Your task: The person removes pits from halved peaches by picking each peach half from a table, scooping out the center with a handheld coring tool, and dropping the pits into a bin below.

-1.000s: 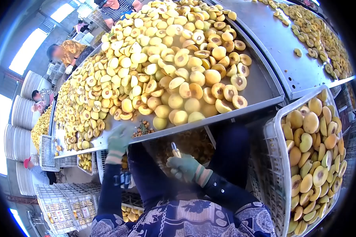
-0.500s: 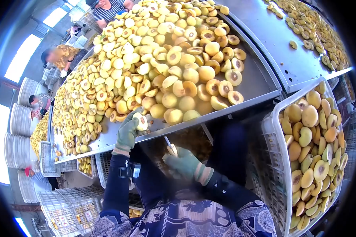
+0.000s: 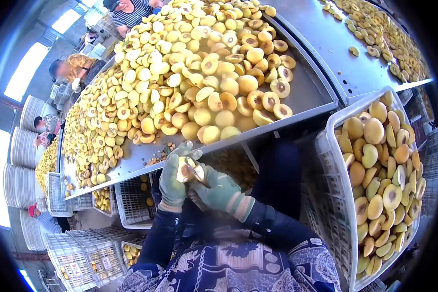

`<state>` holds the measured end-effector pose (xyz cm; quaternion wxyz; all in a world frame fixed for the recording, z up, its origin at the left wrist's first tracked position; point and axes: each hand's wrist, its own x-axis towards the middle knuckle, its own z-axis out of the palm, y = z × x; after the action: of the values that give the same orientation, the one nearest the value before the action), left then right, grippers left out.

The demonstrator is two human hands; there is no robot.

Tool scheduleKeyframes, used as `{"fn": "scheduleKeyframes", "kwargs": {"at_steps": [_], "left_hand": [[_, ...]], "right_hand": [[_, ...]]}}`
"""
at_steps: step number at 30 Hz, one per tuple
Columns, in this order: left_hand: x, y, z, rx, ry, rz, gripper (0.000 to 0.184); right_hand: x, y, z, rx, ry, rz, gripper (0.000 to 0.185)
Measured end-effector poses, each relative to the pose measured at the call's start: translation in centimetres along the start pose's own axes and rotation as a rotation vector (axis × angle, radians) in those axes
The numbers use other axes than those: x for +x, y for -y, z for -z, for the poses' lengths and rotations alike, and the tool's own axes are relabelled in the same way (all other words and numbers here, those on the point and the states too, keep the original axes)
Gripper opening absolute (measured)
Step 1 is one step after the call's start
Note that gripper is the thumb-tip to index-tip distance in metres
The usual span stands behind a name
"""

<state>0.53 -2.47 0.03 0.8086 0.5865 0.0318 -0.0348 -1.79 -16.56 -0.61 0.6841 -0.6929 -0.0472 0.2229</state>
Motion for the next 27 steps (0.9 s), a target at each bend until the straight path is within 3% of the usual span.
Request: {"fn": "scheduleKeyframes", "kwargs": {"at_steps": [2,5,8,11,14,17,22,25,27], "left_hand": [[-0.2,0.1,-0.3,0.056,-0.014,-0.081,0.049],[-0.3,0.5,0.2,0.051,0.001,-0.067,0.04],[-0.3,0.5,1.3,-0.026,0.017,0.031,0.031],[-0.6,0.2,0.7,-0.055,-0.006,0.036,0.029],[-1.0,0.7,0.4,-0.058,-0.024,0.038,0.032],[-1.3,1.4,0.7,0.03,-0.033,0.001,0.04],[-1.9,1.2,0.1,0.105,-0.092,0.031,0.042],[-2.2,0.7,0.2,0.266,0.016,-0.011,0.04],[-1.8,1.0,0.6,0.048,-0.05,0.172,0.039]], "right_hand": [[-0.9,3.0,0.5,0.244,0.112,-0.262,0.036],[0.2,-1.5,0.3,-0.199,0.006,0.01,0.036],[-0.7,0.3,1.6,-0.494,0.011,0.026,0.038],[-1.4,1.4,2.0,-0.359,0.109,-0.065,0.037],[-1.1,-0.7,1.7,-0.303,0.126,-0.015,0.032],[-2.0,1.2,2.0,0.095,0.276,-0.185,0.028],[-1.0,-2.0,0.6,-0.165,0.161,-0.002,0.029],[-1.3,-1.1,1.2,-0.387,0.158,0.024,0.031],[-1.3,-1.2,1.4,-0.502,0.168,0.044,0.033]]}}
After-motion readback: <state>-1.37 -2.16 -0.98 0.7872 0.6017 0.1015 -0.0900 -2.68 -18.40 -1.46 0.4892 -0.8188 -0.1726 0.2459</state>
